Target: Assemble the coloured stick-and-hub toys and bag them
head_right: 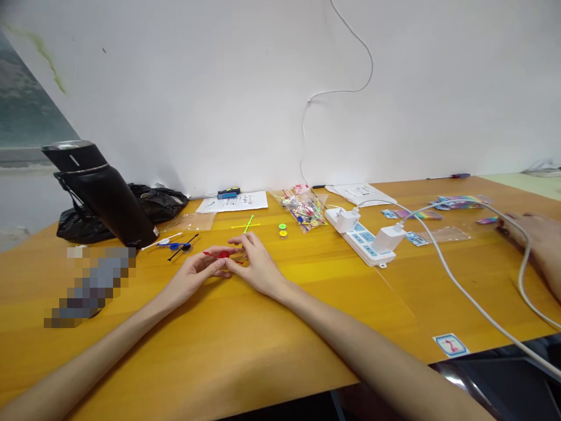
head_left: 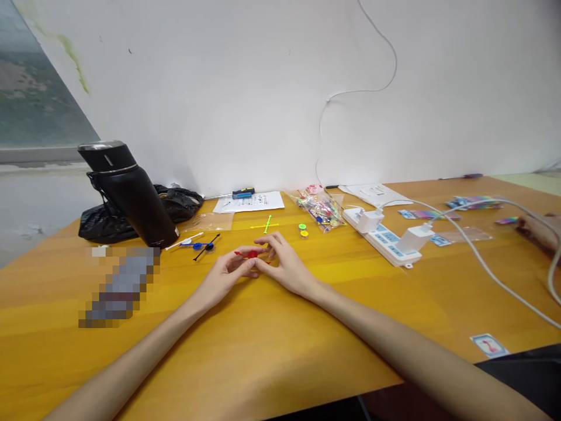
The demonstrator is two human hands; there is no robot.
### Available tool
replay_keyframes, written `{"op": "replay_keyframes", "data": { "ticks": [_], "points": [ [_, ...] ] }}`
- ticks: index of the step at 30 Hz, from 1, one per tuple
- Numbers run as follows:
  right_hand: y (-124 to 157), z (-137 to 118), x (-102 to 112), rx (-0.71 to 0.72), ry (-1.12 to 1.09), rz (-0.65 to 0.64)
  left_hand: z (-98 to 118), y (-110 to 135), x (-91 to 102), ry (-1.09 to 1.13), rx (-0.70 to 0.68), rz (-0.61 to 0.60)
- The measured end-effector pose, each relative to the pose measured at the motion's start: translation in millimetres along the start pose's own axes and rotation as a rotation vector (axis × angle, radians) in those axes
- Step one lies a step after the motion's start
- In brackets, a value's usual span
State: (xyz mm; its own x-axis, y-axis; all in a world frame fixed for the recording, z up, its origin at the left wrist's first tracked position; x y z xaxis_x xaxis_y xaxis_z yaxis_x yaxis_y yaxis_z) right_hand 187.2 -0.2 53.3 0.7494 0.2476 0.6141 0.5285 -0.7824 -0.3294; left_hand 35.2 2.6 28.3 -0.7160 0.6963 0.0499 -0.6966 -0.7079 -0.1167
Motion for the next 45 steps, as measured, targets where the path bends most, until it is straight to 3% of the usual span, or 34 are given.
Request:
{"op": "replay_keyframes", "data": {
  "ticks": [5, 14, 33, 38, 42, 45],
  "points": [
    [2.0, -12.7, -3.0, 0.102, 0.058, -0.061, 8.0, 1.2, -2.4, -0.015, -0.042, -0.057],
    [5.4, -16.3, -7.8, 0.062, -0.022, -0.249, 6.9, 1.9, -5.2, -0.152, -0.002, -0.122],
    [8.0, -10.5, -9.3, -0.005, 0.023, -0.318, 4.9, -1.0, -4.2, -0.107, 0.032, -0.162],
    [6.2, -9.7, -9.8, 0.014, -0.078, -0.319, 2.0, -1.3, 0.7, -0.066, 0.042, -0.087],
    [4.7, -6.0, -12.0, -0.014, -0.037, -0.332, 1.1, -1.4, 9.9, 0.003, 0.001, 0.009],
    [3.7, -3.8, -12.7, -0.03, -0.018, -0.336, 5.0, 0.7, 21.2, -0.071, -0.026, 0.117]
  ]
}}
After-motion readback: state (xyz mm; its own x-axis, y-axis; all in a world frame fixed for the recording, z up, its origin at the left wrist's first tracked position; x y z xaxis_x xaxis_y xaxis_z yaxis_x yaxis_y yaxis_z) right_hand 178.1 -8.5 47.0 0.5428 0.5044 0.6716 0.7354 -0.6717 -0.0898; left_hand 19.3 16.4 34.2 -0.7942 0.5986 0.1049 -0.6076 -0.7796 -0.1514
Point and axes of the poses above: each hand's wrist, its own y-axis away from the middle knuckle, its own x-axis out of the back of the hand, z = x × y, the point moved 6 cm from there along -y, towards the middle knuckle, and after that the axes turned 15 degrees about -z, right-handed, at the moved point
